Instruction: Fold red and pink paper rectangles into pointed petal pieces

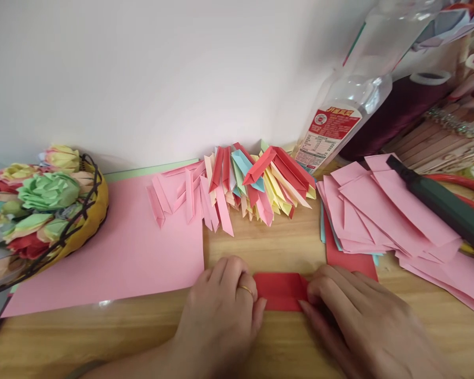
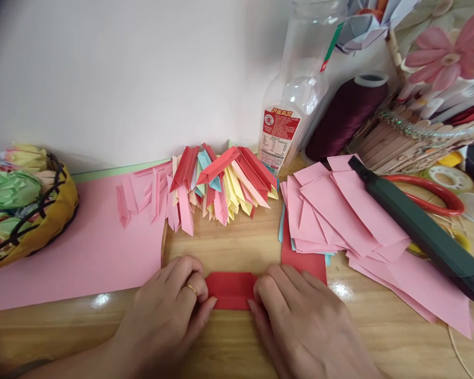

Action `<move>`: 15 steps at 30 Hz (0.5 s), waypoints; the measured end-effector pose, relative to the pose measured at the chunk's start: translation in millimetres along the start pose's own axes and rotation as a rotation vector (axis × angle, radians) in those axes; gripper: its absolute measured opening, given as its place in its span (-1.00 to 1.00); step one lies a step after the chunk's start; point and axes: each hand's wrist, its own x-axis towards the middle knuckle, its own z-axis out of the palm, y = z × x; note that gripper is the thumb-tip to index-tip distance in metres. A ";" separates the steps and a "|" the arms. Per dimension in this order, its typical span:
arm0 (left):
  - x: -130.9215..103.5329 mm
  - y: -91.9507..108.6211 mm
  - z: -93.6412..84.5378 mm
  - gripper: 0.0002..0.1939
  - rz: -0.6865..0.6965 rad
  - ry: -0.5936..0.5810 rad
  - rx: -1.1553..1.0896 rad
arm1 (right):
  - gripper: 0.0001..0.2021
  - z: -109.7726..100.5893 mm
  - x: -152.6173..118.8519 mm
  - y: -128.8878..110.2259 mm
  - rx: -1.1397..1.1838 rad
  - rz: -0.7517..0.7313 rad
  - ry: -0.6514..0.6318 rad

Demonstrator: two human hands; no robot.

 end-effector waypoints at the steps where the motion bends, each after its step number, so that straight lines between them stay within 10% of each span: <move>1: 0.0 0.1 -0.8 -0.89 -0.007 -0.001 -0.003 | -0.79 -0.1 -1.1 1.3 0.018 0.001 -0.006; 7: -2.4 -1.8 -0.3 -0.88 -0.005 0.071 0.008 | -0.74 -3.8 -9.5 8.4 0.025 -0.137 -0.003; 15: -8.7 -2.8 0.7 -0.86 0.339 0.214 0.082 | -0.57 -4.6 -19.9 5.0 -0.073 -0.315 0.041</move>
